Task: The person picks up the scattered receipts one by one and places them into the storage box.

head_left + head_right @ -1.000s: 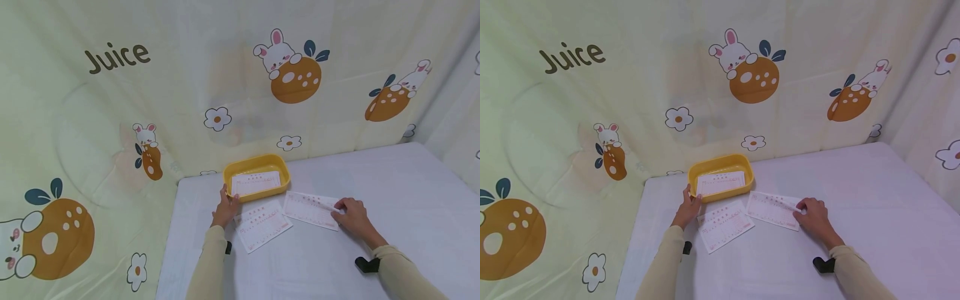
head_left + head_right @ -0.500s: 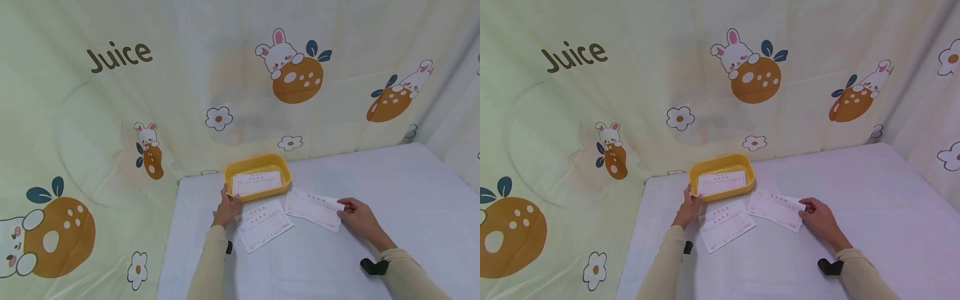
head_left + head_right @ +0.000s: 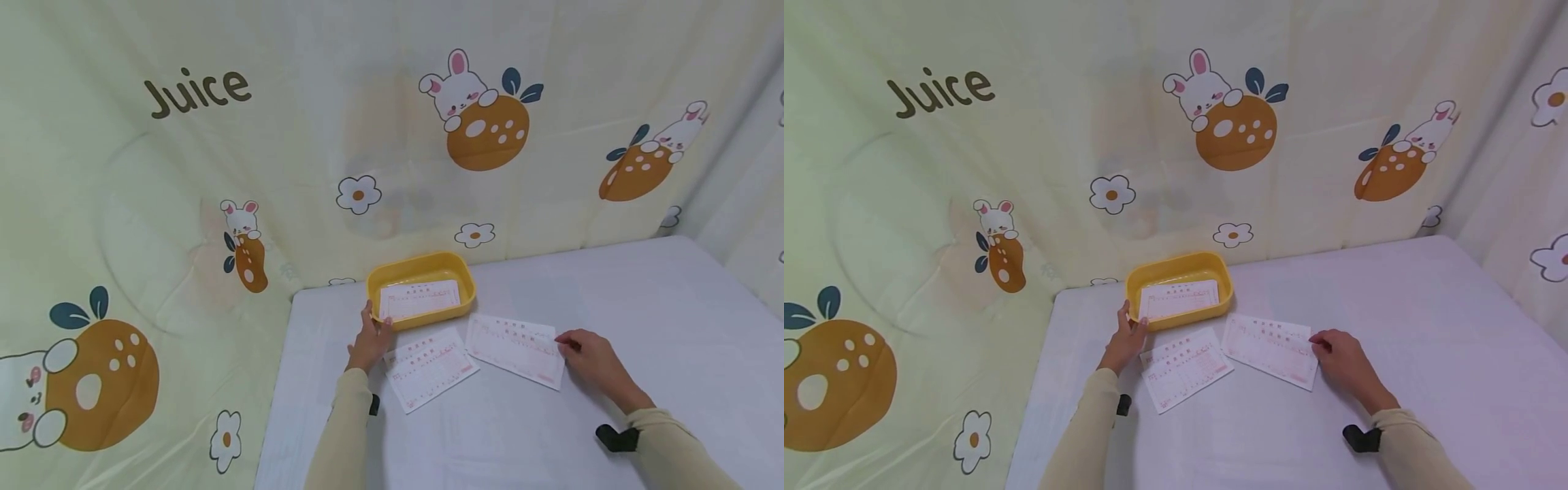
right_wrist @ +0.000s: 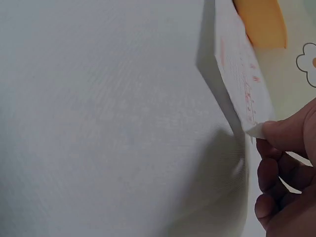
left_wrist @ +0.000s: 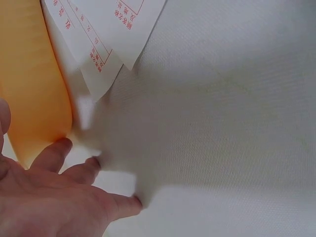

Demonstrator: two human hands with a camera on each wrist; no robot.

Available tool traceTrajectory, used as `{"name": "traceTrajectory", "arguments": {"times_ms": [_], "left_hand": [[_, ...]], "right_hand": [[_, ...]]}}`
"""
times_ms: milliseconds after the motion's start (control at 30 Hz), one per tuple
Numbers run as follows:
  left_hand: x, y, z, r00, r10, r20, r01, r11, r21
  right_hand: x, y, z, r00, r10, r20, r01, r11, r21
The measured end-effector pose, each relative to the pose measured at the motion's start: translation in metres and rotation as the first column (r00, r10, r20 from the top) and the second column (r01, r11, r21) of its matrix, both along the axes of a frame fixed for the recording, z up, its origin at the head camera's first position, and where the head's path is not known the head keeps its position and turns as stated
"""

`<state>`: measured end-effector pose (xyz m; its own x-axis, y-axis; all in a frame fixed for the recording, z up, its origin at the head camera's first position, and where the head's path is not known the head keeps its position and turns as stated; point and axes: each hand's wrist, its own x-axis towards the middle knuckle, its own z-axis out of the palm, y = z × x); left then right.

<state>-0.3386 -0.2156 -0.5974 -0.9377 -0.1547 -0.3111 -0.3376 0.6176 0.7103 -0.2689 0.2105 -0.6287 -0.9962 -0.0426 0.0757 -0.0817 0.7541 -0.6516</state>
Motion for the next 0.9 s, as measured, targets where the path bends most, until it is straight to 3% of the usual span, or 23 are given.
{"name": "traceTrajectory", "arguments": {"times_ms": [233, 633, 900], "left_hand": [[0.001, 0.001, 0.000, 1.000, 0.011, 0.016, -0.011, 1.000, -0.007], [0.001, -0.001, 0.000, 1.000, 0.010, 0.012, -0.009, 1.000, -0.022], [-0.001, 0.001, -0.002, 1.000, 0.014, 0.008, -0.014, 1.000, -0.004]], "right_hand": [[-0.001, 0.000, -0.002, 0.999, 0.023, -0.032, -0.021, 0.999, 0.048], [-0.007, 0.006, 0.004, 0.995, 0.006, -0.099, -0.007, 1.000, -0.010], [-0.021, 0.008, 0.011, 0.993, 0.027, -0.117, -0.033, 0.998, -0.050]]}}
